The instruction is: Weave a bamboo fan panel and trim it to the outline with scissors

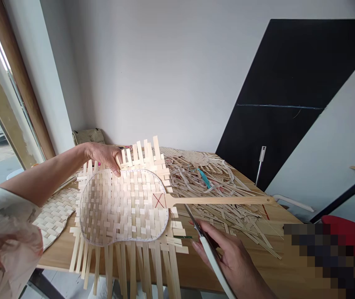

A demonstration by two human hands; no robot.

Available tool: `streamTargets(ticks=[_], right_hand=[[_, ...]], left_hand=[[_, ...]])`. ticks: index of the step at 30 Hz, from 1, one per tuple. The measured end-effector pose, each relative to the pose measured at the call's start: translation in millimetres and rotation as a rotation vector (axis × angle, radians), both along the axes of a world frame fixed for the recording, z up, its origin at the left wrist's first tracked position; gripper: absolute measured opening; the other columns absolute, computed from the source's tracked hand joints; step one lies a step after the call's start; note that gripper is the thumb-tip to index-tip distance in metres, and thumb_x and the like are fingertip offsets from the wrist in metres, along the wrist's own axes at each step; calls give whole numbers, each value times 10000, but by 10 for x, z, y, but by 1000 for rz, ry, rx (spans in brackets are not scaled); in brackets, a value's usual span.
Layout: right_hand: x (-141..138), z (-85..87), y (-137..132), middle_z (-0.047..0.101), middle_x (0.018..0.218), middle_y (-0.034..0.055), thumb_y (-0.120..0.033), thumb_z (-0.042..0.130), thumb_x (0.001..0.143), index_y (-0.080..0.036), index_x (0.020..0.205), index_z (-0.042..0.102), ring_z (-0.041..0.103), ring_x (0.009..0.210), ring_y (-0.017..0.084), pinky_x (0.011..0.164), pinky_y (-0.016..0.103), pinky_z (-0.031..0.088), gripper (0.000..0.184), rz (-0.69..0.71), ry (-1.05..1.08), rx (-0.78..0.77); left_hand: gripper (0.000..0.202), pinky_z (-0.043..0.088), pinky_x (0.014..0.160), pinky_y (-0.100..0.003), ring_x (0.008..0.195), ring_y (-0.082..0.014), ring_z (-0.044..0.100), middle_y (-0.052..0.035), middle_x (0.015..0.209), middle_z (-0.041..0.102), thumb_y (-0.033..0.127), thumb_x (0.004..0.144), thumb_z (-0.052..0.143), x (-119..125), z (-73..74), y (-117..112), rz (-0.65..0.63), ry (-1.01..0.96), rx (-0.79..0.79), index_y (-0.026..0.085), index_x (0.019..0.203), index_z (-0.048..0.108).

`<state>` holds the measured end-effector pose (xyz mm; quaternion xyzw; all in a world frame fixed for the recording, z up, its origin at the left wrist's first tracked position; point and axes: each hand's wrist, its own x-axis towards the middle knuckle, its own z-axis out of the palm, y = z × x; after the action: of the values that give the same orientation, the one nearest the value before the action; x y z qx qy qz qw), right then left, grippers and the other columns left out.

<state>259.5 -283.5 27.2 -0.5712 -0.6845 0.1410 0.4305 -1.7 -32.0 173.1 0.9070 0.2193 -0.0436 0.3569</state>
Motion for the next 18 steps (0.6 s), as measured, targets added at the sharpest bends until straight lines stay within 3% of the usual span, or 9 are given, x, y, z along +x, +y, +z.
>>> streamTargets(ticks=[2,5,11,18], right_hand=[[-10,19,1,658,809,63,-346,519,841,-173,1077,613,601,684,176,638,248,499,308,37,-17,-26],[-52,70,22,646,781,51,-324,512,845,-170,1079,607,585,661,165,624,241,489,296,91,-32,-47],[-95,111,69,595,637,8,-308,502,844,-167,971,627,529,538,131,526,211,444,227,127,-26,-19],[-62,155,92,578,683,6,-290,512,842,-164,1029,607,536,604,132,560,207,444,245,163,-8,-83]], left_hand=[[292,457,625,-227,655,-129,564,-42,755,703,333,609,755,13,17,-24,39,98,-89,100,783,725],[261,426,555,-201,566,-97,501,-9,636,660,329,602,761,31,31,-39,75,136,-103,100,722,721],[192,429,534,-179,478,-65,433,37,478,559,294,609,767,54,17,-28,14,99,-138,113,615,705],[242,462,629,-204,641,-109,563,-19,717,698,309,621,761,62,-12,-19,20,106,-153,111,756,728]])
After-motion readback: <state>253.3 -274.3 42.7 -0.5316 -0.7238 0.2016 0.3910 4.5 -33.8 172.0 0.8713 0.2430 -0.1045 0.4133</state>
